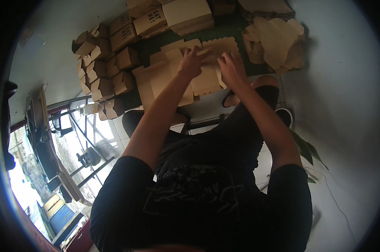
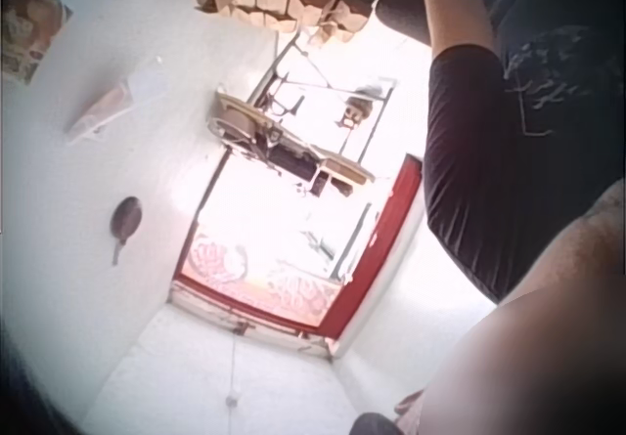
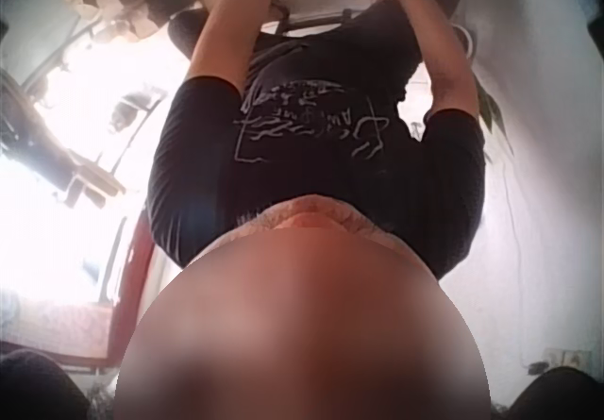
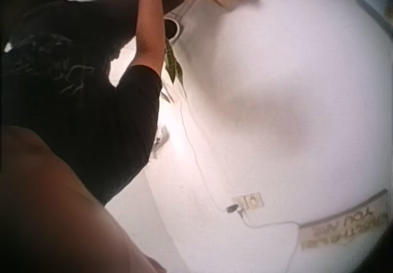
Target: The person assembles flat cardboard box blanks into finished boxes by folding and interlocking the flaps. They handle multiple blanks, fold side and end flaps, and tuck tabs to form the box shape, then place completed boxes aside.
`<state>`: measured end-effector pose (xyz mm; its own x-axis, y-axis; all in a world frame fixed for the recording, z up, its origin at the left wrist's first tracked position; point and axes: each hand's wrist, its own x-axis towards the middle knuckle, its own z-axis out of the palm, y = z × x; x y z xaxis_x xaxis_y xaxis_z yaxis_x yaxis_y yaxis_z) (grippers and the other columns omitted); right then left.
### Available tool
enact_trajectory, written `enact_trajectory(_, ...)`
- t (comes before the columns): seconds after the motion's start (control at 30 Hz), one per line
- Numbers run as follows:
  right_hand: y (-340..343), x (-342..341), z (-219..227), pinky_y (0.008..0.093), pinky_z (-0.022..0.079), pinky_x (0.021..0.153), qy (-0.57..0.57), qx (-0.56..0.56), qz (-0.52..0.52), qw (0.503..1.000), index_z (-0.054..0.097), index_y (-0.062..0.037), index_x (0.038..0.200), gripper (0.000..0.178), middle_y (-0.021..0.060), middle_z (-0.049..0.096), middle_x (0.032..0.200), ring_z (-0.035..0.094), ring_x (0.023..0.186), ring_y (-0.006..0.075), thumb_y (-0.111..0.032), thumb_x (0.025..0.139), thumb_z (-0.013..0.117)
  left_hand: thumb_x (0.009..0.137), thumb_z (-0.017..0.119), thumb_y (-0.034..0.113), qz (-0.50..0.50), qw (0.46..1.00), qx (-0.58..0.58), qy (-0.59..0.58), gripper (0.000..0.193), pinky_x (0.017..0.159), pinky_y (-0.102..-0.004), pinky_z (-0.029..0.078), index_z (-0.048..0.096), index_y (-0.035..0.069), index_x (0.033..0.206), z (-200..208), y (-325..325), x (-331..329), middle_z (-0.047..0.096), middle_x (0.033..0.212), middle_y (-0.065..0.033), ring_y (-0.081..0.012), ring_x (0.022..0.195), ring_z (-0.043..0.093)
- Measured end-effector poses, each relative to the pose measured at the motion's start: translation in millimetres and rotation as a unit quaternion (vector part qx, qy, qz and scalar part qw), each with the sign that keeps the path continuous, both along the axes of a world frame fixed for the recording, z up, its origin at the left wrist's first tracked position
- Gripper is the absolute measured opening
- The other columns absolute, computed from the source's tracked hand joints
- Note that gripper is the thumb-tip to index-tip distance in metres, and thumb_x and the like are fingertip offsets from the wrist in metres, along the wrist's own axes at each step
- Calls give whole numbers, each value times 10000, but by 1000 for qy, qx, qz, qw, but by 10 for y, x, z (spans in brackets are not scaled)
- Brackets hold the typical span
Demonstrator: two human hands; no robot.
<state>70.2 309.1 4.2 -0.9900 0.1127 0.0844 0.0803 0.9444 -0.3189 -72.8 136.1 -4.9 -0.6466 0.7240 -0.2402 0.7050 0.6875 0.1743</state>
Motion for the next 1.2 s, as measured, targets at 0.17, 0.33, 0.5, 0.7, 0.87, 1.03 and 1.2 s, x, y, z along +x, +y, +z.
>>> enact_trajectory(0.17,28,500,169,501,563,1135,-72,-52,124,988,732,-45,1337,459,132,615,1406,633,1358,361,51,889,746,944,831,124,-15,992,121,-27,954,1169,-525,570,455,466,1752,-135,-218,-53,539,1611,-110,-425,1433,552)
enact_trajectory(0.33,66,609,111,489,588,1101,-55,-28,168,984,727,-59,1341,458,91,608,1412,655,1330,326,-50,896,834,966,851,207,13,977,213,19,842,1238,-563,487,532,418,1716,-190,-310,314,562,1598,-140,-409,1487,538)
enact_trajectory(0.5,79,618,-6,485,625,1028,-51,-44,164,984,758,-77,1286,362,116,646,1322,713,1226,344,-38,928,801,907,925,355,-24,971,238,-20,684,1249,-556,482,718,341,1559,-88,-396,668,564,1600,-95,-390,1507,535)
enact_trajectory(0.7,86,637,-98,484,629,1012,-21,-72,146,986,786,-46,1157,216,130,683,1172,718,1201,346,-26,941,774,866,943,331,-20,967,255,-17,549,1199,-540,521,824,350,1402,-89,-400,797,606,1517,-37,-317,1510,540)
enact_trajectory(0.87,121,569,-159,488,625,1002,-4,-112,148,983,801,-34,1087,185,117,694,1097,709,1176,352,5,907,776,866,943,339,-22,969,243,-37,469,1175,-536,529,862,360,1327,-123,-389,747,625,1472,-26,-308,1489,551)
enact_trajectory(1.03,167,551,-186,493,616,990,11,-135,139,981,804,-14,1040,173,130,704,1044,697,1140,371,25,873,784,823,980,391,5,966,249,-63,524,1184,-543,510,863,368,1334,-81,-368,769,634,1455,-24,-298,1483,552)
enact_trajectory(1.2,182,511,-219,509,603,958,25,-181,113,977,787,7,1057,161,162,724,1032,703,1088,412,7,896,803,773,1000,370,5,966,253,-61,513,1203,-537,472,894,317,1273,-48,-360,793,636,1451,-28,-289,1475,542)
